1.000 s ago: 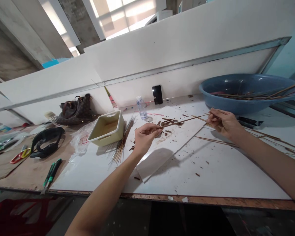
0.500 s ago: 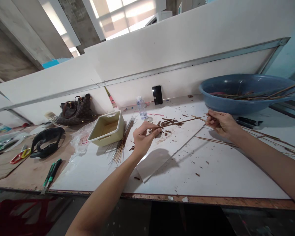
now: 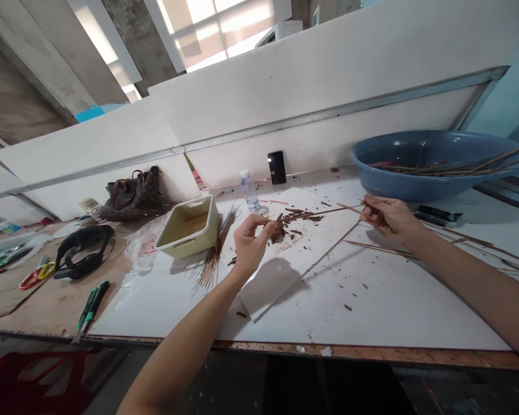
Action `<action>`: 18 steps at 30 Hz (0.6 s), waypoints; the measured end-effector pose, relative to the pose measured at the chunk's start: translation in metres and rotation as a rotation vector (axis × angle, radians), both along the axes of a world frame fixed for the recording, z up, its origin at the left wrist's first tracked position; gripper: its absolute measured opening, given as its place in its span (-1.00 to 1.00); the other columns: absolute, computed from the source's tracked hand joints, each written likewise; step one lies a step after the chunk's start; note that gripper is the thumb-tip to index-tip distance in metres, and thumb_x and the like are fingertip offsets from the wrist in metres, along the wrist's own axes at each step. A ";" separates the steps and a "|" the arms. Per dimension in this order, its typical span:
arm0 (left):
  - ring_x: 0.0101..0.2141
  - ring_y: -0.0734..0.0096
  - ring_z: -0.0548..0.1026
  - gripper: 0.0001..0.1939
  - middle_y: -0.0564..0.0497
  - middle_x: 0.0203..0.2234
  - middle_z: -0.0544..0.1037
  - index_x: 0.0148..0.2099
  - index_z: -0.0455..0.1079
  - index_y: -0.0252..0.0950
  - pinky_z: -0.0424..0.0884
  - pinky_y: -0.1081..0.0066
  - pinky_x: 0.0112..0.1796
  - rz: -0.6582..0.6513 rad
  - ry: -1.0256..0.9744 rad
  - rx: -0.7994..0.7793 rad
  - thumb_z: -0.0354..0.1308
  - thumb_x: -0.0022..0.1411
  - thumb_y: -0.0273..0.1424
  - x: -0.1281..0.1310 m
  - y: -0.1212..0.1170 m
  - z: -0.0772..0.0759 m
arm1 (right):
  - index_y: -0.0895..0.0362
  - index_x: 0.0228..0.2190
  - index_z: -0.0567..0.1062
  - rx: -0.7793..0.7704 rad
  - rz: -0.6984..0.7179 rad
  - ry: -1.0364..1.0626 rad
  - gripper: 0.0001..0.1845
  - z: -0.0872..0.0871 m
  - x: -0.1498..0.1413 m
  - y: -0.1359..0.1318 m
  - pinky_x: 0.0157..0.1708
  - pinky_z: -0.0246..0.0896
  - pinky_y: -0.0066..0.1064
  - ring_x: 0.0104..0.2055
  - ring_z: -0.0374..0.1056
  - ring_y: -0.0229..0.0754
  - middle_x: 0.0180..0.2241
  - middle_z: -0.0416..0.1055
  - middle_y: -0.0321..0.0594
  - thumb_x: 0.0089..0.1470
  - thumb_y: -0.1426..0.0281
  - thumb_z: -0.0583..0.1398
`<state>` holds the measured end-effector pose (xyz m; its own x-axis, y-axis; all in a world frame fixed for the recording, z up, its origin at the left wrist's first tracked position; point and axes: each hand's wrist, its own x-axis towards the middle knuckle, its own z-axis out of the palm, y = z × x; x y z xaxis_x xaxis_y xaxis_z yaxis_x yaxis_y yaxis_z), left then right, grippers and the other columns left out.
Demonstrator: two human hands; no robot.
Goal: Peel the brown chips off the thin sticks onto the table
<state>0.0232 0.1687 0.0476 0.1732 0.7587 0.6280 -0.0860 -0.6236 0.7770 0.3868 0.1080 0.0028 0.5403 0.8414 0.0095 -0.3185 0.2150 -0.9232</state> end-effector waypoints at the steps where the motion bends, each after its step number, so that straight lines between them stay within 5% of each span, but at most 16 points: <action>1: -0.36 0.35 0.54 -0.58 0.02 -0.43 0.62 -0.29 0.57 -0.22 0.44 0.34 -0.24 0.023 0.022 -0.015 0.48 0.31 0.02 0.000 0.001 0.000 | 0.13 -0.46 0.61 -0.004 0.025 0.006 -0.59 0.001 -0.001 0.000 -0.49 0.52 -0.48 -0.62 0.24 -0.34 -0.57 0.46 -0.29 -0.11 0.25 0.68; 7: -0.39 0.39 0.48 -0.50 0.07 -0.45 0.57 -0.29 0.49 -0.21 0.37 0.41 -0.26 0.127 0.136 -0.069 0.35 0.39 0.13 -0.002 0.008 -0.004 | 0.12 -0.42 0.65 -0.016 0.068 0.104 -0.75 0.006 -0.005 -0.003 -0.04 0.67 -0.31 -0.49 0.44 -0.26 -0.46 0.60 -0.19 0.11 0.30 0.56; 11: -0.52 0.44 0.31 -0.35 0.11 -0.58 0.44 -0.46 0.38 -0.21 0.25 0.41 -0.39 0.174 0.180 -0.095 0.27 0.40 0.22 -0.003 0.011 -0.005 | 0.13 -0.39 0.68 -0.016 0.070 0.173 -0.90 0.011 -0.008 -0.004 -0.03 0.67 -0.30 -0.26 0.62 -0.10 -0.36 0.68 -0.06 0.11 0.43 0.49; 18: -0.60 0.39 0.26 -0.22 0.09 -0.70 0.33 -0.56 0.32 -0.18 0.14 0.32 -0.49 0.195 0.196 -0.129 0.05 0.46 0.33 -0.004 0.017 -0.009 | 0.09 -0.41 0.69 0.053 0.025 0.139 -0.89 0.014 -0.008 -0.006 -0.09 0.67 -0.31 -0.28 0.65 -0.08 -0.34 0.70 -0.08 0.03 0.42 0.51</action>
